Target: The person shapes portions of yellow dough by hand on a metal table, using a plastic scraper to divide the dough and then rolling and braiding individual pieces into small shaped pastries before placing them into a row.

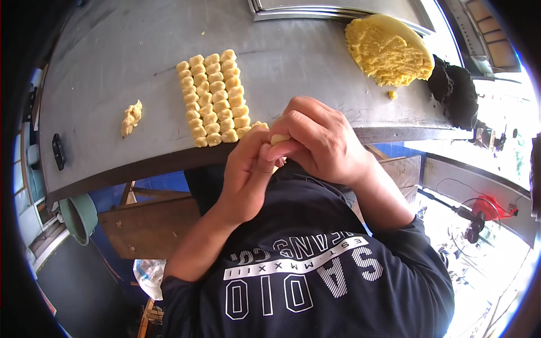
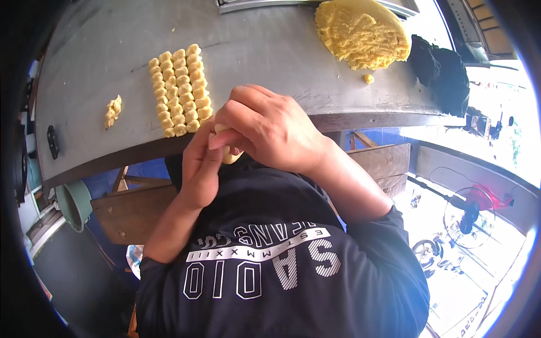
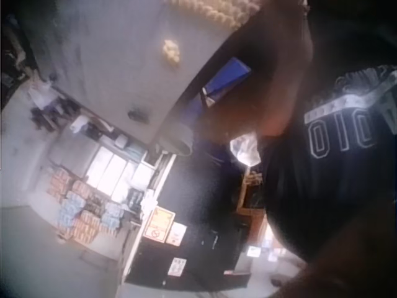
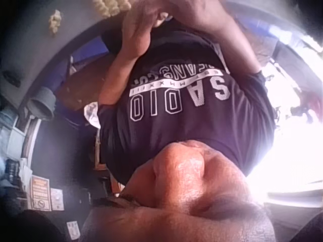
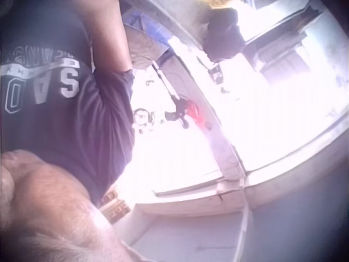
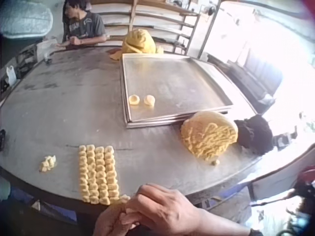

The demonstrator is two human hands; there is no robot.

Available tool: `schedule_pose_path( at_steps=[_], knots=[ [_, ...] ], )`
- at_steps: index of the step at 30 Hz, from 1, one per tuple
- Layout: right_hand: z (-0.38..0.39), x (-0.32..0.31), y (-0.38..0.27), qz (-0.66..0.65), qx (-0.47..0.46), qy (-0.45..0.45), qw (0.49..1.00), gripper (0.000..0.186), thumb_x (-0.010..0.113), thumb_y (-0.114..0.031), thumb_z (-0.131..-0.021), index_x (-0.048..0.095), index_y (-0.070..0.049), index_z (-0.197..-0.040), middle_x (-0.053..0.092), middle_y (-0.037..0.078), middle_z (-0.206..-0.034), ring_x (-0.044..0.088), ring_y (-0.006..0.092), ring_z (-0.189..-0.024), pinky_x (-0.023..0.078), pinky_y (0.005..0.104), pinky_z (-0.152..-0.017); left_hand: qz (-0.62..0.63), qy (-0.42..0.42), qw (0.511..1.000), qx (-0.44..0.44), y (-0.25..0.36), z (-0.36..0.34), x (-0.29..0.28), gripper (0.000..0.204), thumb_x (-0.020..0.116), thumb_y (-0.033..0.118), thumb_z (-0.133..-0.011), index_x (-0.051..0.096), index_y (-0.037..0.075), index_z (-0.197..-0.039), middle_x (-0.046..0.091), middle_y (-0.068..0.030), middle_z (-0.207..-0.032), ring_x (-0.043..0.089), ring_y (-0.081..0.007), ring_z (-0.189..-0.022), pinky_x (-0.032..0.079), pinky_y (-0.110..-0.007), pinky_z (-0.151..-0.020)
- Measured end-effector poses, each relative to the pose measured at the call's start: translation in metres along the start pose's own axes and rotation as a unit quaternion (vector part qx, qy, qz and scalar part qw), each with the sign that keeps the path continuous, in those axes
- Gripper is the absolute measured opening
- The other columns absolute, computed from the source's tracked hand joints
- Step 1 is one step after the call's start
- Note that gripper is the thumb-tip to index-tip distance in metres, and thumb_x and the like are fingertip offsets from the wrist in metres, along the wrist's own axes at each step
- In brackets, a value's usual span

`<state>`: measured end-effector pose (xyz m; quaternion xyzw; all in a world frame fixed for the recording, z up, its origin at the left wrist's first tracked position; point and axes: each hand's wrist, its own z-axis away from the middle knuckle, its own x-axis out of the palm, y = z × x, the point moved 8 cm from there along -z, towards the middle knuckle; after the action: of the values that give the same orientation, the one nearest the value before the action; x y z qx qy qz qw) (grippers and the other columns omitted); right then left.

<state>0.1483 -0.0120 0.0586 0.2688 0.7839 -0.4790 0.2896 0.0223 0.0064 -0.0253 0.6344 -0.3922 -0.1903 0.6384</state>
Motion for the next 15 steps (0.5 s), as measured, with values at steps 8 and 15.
schedule_pose_path(
  at_steps=[8,15],
  knots=[
    [-0.01,0.025,0.013,-0.051,0.132,0.092,0.986,0.053,0.08,-0.043,-0.098,0.054,-0.006,-0.069,0.057,0.011,-0.061,0.062,0.0356,-0.055,0.049,0.0453,-0.049,-0.01,0.126,0.992,-0.004,0.013,-0.001,0.001,0.025,0.044,0.011,-0.113,0.059,-0.003,-0.099,0.06,-0.0041,-0.077,0.054,-0.0115,-0.067,0.047,-0.03,-0.064],
    [-0.017,0.032,0.047,0.082,0.163,-0.038,0.983,0.046,0.068,-0.038,-0.107,0.059,-0.005,-0.076,0.066,0.017,-0.076,0.07,0.039,-0.078,0.054,0.0501,-0.067,-0.052,0.063,0.996,0.02,0.009,0.008,-0.012,0.031,0.047,0.015,-0.116,0.055,0.0,-0.09,0.059,-0.0078,-0.079,0.055,-0.0144,-0.067,0.047,-0.029,-0.065]
  ],
)
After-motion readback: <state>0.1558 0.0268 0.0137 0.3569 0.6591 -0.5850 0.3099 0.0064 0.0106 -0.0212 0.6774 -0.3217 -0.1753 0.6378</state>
